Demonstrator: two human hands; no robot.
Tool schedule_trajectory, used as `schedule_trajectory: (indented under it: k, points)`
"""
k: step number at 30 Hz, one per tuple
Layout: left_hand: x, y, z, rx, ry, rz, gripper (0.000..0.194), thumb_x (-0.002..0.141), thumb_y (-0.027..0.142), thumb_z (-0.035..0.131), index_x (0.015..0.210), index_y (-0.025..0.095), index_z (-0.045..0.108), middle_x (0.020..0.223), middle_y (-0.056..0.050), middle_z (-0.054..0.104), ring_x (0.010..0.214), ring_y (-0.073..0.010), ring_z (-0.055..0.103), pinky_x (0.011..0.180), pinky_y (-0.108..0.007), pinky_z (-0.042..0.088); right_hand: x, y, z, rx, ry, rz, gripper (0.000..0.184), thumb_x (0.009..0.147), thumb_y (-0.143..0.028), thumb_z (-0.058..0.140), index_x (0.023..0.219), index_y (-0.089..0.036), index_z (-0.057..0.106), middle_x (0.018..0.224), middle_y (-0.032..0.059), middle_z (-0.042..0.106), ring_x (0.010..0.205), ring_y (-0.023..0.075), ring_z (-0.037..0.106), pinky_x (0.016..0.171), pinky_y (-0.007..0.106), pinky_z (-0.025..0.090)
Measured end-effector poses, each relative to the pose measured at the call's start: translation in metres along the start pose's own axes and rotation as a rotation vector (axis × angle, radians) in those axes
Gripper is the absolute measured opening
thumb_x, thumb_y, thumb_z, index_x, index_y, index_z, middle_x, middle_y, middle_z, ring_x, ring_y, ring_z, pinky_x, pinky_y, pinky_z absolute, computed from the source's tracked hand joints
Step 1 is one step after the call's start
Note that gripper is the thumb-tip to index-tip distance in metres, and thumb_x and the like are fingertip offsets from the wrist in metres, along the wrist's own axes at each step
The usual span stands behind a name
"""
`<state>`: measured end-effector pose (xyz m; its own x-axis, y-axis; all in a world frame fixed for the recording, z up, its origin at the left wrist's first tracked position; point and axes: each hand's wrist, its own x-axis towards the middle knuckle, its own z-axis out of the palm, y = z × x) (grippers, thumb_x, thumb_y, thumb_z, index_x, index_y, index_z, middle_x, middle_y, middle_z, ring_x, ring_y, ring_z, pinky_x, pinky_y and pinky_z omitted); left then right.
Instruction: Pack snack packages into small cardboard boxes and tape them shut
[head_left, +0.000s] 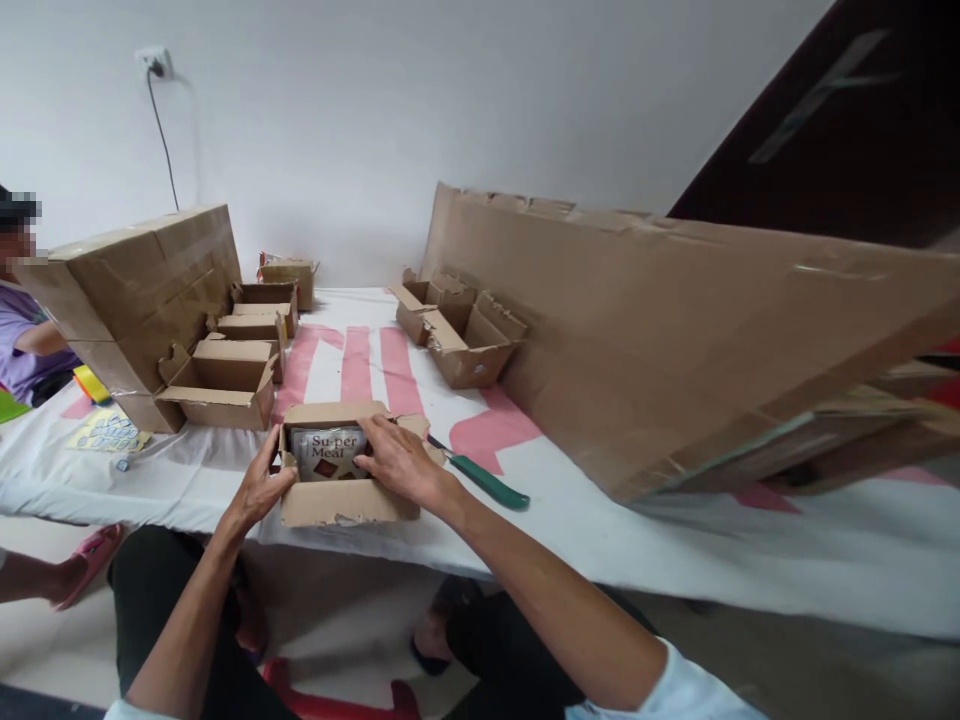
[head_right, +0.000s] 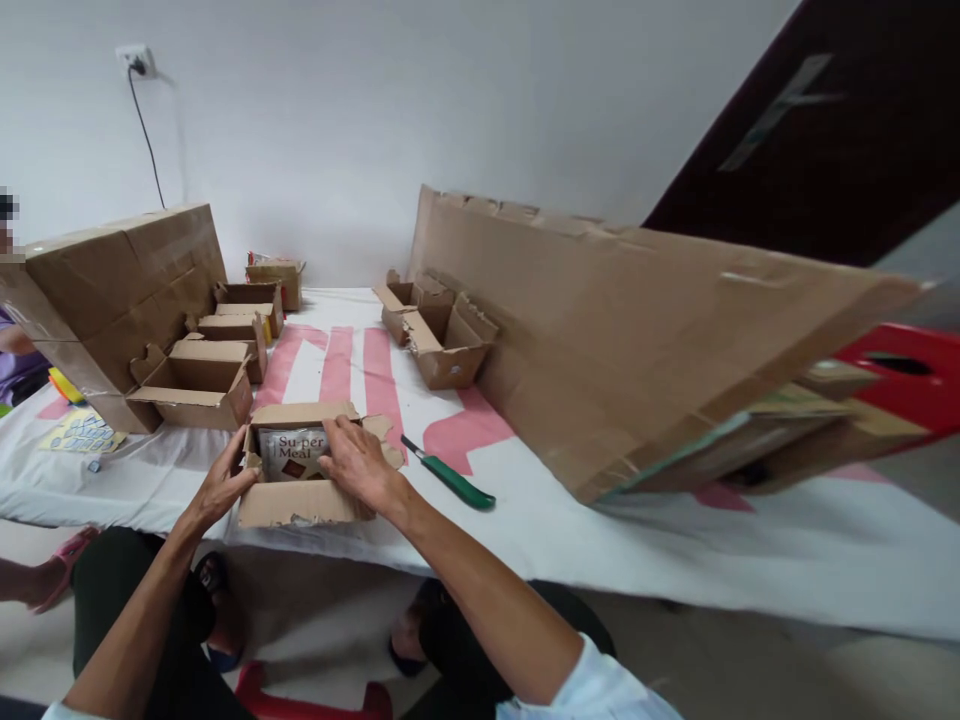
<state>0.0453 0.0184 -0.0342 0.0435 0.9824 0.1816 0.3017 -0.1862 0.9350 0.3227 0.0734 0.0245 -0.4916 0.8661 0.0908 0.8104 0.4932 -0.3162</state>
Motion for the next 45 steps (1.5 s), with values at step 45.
schedule_trajectory:
  k: [45]
  points:
    - [0.054, 0.108, -0.015, -0.031, -0.002, 0.048, 0.05, 0.067, 0.045, 0.096, 0.105, 0.017, 0.079, 0.101, -0.01, 0.084, 0.093, -0.0316, 0.077, 0.082, -0.038, 0.062, 0.057, 0.008, -0.065, 1.217, 0.457, -0.115, 0.042, 0.071, -0.058, 0.088, 0.084, -0.022, 0.07, 0.071, -0.0031, 0.063, 0.066, 0.0144, 0.054, 0.061, 0.027, 0.047]
